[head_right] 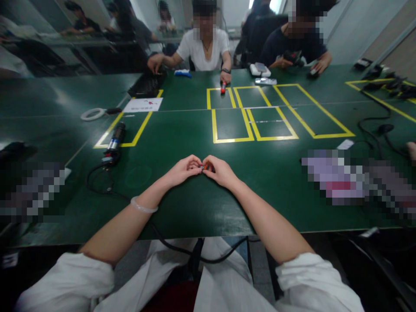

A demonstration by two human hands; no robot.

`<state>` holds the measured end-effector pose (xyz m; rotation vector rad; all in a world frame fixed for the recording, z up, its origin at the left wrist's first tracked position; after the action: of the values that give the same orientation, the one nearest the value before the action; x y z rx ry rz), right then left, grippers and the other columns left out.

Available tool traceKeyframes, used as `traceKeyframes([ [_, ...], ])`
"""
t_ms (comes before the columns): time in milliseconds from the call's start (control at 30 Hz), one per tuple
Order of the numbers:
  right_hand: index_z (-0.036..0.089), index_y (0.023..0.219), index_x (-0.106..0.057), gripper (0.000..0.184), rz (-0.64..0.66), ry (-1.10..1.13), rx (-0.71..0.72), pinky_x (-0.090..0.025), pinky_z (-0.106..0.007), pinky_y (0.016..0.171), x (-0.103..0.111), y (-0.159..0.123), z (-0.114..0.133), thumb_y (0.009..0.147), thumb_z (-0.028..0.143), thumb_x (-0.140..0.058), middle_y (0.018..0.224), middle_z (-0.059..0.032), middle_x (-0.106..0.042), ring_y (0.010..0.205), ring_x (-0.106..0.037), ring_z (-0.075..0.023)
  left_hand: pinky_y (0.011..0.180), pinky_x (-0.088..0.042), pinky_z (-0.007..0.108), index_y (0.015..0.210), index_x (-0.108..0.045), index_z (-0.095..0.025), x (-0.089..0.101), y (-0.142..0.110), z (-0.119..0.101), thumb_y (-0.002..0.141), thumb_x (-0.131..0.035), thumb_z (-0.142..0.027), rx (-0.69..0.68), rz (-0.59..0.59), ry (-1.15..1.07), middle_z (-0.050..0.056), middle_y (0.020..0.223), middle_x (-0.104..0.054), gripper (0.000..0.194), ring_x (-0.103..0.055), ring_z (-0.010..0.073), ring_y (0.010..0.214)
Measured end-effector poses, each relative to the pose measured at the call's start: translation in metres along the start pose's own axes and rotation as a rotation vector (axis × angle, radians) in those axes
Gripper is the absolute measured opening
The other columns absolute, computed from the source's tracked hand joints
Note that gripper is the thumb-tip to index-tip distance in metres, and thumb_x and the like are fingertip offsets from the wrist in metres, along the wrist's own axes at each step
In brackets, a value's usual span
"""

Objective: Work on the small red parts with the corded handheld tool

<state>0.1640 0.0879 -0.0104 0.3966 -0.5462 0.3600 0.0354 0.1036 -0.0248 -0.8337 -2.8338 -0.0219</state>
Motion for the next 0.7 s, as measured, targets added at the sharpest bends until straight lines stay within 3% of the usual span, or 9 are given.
traceKeyframes([
  [233,0.02,0.098,-0.06,0.015,-0.009,0.099,-0.046,-0.04,-0.025,0.062,0.002,0.0,-0.009,0.088,0.031,-0.062,0.079,0.0005,-0.061,0.064,-0.05,-0.012,0.079,-0.05,0.03,0.111,-0.054,-0.014,0.007,-0.001,-0.005,0.086,-0.065,-0.044,0.005,0.012,0.027,0.008,0.099,-0.064,0.041,-0.064,0.0158,0.088],
  [400,0.019,0.097,-0.062,0.016,-0.019,0.112,-0.061,-0.041,-0.026,0.064,0.004,0.001,-0.011,0.086,0.03,-0.064,0.08,-0.0003,-0.058,0.066,-0.05,-0.0124,0.097,-0.046,0.037,0.125,-0.054,-0.014,0.044,-0.015,-0.022,0.09,-0.058,-0.047,-0.015,-0.078,0.271,0.013,0.118,-0.064,0.049,-0.062,0.0217,0.107],
  [500,0.018,0.096,-0.062,0.016,-0.009,0.129,-0.075,-0.041,-0.026,0.063,0.003,0.002,-0.011,0.085,0.029,-0.064,0.079,0.0,-0.058,0.065,-0.05,-0.0124,0.102,-0.043,0.04,0.129,-0.055,-0.016,0.093,-0.031,-0.025,0.09,-0.055,-0.05,0.023,-0.2,0.521,0.013,0.131,-0.06,0.052,-0.057,0.0259,0.119],
  [567,0.018,0.096,-0.062,0.016,-0.006,0.133,-0.074,-0.041,-0.027,0.064,0.002,0.002,-0.011,0.085,0.028,-0.064,0.079,-0.0002,-0.059,0.065,-0.051,-0.0124,0.104,-0.042,0.042,0.133,-0.055,-0.016,0.138,-0.046,-0.022,0.09,-0.052,-0.053,0.097,-0.319,0.776,0.014,0.136,-0.056,0.057,-0.053,0.0293,0.123],
  [700,0.017,0.099,-0.063,0.016,-0.016,0.126,-0.059,-0.042,-0.027,0.065,0.002,0.002,-0.012,0.085,0.026,-0.064,0.083,-0.0013,-0.06,0.067,-0.051,-0.0123,0.112,-0.032,0.042,0.141,-0.045,-0.003,0.238,-0.083,-0.011,0.092,-0.051,-0.048,0.338,-0.565,1.229,0.02,0.148,-0.044,0.067,-0.042,0.033,0.132],
])
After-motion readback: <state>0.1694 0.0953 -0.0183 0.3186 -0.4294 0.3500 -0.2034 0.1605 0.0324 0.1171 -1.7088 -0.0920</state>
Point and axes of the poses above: each hand's wrist, its own y-axis towards the middle knuckle, its own x-axis out of the back of the hand, z = x × y, the point moved 8 cm from there along y, towards the middle knuckle
